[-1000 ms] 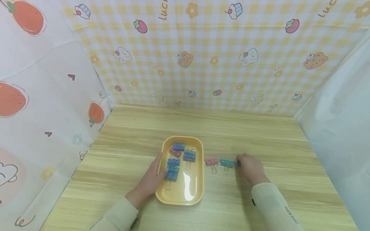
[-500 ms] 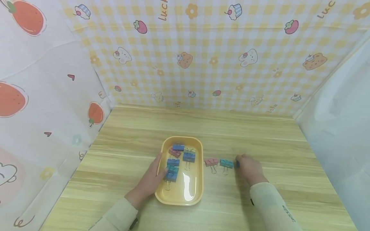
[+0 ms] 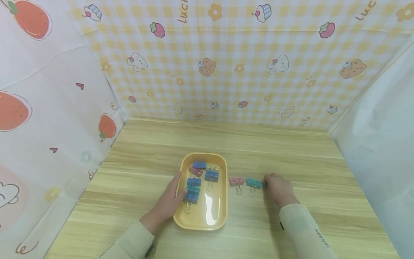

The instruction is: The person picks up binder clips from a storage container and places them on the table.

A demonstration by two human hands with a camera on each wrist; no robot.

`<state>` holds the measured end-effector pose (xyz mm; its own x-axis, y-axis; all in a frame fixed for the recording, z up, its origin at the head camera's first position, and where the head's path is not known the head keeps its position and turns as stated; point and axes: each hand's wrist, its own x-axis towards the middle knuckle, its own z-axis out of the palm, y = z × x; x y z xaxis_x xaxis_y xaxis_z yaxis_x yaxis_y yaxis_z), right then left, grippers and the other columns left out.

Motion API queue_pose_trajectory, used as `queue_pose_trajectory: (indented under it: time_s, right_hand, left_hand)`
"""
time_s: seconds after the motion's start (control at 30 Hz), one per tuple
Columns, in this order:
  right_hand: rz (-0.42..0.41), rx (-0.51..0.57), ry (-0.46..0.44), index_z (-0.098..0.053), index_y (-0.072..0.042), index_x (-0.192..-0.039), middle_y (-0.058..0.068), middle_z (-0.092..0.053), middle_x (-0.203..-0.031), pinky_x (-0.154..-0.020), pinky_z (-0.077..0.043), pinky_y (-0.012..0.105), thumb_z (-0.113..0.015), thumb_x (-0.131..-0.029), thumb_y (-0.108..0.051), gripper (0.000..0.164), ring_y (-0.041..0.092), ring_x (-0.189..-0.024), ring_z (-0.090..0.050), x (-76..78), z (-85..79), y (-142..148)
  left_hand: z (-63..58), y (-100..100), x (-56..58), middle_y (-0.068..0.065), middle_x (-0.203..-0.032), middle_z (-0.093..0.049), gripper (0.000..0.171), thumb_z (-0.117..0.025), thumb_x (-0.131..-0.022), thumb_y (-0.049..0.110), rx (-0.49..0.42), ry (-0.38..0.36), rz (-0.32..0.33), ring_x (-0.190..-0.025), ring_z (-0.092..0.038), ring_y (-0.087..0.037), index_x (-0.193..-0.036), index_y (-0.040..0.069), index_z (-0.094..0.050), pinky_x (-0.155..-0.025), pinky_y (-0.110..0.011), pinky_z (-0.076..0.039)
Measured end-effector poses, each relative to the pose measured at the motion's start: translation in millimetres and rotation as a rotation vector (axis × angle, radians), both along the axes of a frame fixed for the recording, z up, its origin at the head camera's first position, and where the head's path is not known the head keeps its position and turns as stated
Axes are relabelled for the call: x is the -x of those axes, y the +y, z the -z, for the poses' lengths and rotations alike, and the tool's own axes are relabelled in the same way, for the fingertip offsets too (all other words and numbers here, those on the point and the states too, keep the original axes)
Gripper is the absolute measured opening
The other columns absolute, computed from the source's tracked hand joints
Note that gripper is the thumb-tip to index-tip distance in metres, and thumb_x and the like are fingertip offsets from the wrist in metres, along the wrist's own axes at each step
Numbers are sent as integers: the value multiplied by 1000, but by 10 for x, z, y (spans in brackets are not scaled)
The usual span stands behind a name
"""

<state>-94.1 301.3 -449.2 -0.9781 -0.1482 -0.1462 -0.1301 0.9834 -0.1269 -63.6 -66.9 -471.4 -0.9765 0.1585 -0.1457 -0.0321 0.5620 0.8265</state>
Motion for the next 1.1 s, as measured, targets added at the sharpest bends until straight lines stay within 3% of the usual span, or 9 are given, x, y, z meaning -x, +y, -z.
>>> queue_pose_trajectory:
  time_s: [0.83,1.1]
  right_hand:
    - [-30,-37,33,-63,-4,-99,14,-62,-97,-66,-50,45,-68,-72,-5,28,31,-82,-60,-8,48,-16]
    - [-36,-52,48,-63,-3,-99,14,-61,-94,-63,-50,43,-69,-72,-5,28,30,-79,-61,-27,38,-41]
  left_hand:
    - [-2,12,-3,-14,-144,-24,67,-48,-92,29,-4,-8,-5,-129,-29,-31,-145,19,-9,-102,-47,-27]
    - [-6,7,-8,-14,-144,-24,67,-48,-92,28,-6,-3,-4,-129,-28,-31,-145,18,-9,-102,-47,-27]
